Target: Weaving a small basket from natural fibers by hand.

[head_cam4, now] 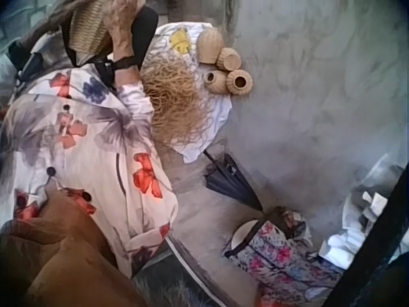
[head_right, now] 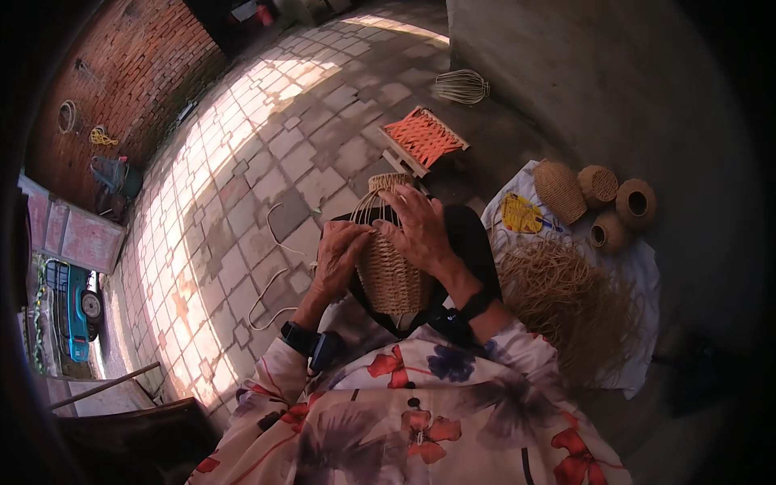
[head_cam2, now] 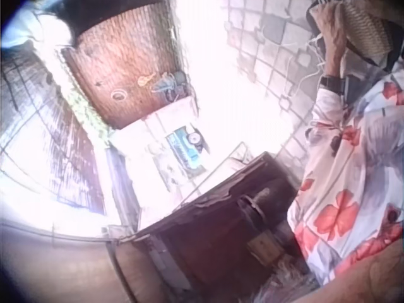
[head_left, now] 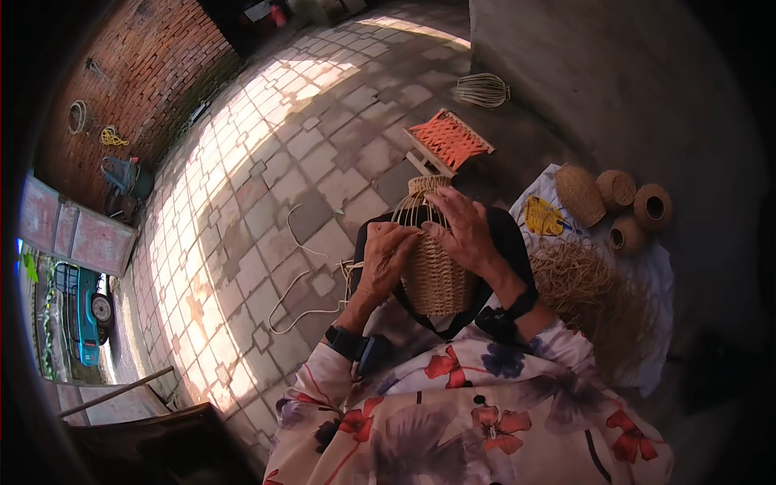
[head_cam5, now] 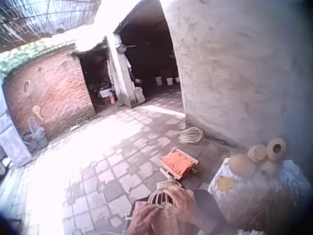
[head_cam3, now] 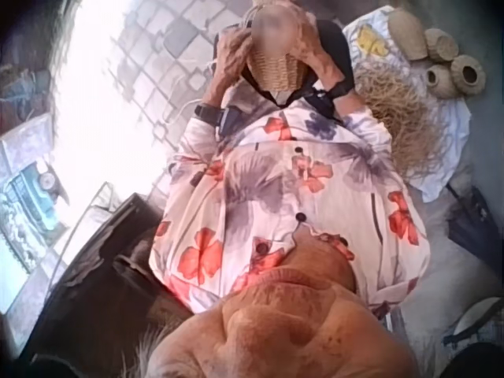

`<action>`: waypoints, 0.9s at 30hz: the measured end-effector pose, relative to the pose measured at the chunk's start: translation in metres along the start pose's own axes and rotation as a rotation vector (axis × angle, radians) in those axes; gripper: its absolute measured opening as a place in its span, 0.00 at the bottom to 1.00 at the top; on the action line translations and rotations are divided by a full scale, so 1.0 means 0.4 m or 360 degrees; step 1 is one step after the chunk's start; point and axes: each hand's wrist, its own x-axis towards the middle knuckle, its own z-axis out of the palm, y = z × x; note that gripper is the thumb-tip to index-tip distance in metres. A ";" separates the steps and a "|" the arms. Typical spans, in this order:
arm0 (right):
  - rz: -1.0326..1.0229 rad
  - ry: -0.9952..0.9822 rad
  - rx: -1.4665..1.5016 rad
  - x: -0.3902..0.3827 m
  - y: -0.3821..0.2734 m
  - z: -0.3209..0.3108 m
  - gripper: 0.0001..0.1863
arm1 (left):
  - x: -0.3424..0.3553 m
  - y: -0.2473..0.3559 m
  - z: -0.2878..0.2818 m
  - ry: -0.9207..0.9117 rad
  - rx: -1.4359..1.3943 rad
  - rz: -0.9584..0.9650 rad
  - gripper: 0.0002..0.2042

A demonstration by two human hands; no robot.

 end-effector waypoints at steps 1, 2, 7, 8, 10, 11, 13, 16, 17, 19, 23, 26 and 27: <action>0.0045 0.0005 0.0018 -0.001 0.005 0.005 0.26 | -0.005 0.006 0.007 0.0264 0.0068 0.0032 0.08; 0.0090 0.0010 0.0036 -0.002 0.009 0.007 0.25 | -0.011 0.010 0.011 0.0528 0.0137 0.0063 0.07; 0.0097 0.0037 0.0100 -0.001 0.013 0.004 0.25 | -0.104 0.011 0.007 0.0348 -0.0219 -0.0422 0.07; 0.0098 0.0044 0.0095 0.000 0.013 0.004 0.25 | -0.113 0.008 0.019 0.0393 -0.0008 -0.0290 0.07; 0.0102 0.0025 0.0098 0.000 0.009 0.004 0.25 | -0.115 0.022 0.016 0.0361 0.0209 -0.0381 0.08; 0.0116 0.0016 0.0099 0.000 0.007 0.004 0.25 | -0.113 0.020 0.024 0.0373 0.0202 -0.0388 0.08; 0.0142 -0.0020 0.0093 0.003 -0.001 0.000 0.24 | -0.104 0.020 0.041 0.0486 -0.0324 -0.0659 0.07; 0.0194 -0.0060 0.0085 0.003 -0.005 -0.009 0.24 | -0.092 0.031 0.045 0.0579 -0.0047 -0.0295 0.09; 0.0212 -0.0068 0.0090 0.003 -0.005 -0.013 0.24 | -0.076 0.029 0.043 0.0589 -0.0059 -0.0298 0.09; 0.0229 -0.0114 0.0113 0.005 -0.014 -0.020 0.24 | -0.034 0.019 0.025 0.0644 0.0322 -0.0095 0.09; 0.0255 -0.0129 0.0174 0.003 -0.006 -0.008 0.24 | 0.014 -0.025 -0.012 0.0113 0.0422 -0.0105 0.06; 0.0245 -0.0144 0.0152 0.001 -0.003 -0.006 0.25 | 0.042 -0.021 -0.035 0.0203 0.0439 0.0199 0.05; 0.0254 -0.0144 0.0151 -0.001 0.000 -0.006 0.25 | 0.041 -0.002 -0.040 0.0195 0.0435 0.0198 0.05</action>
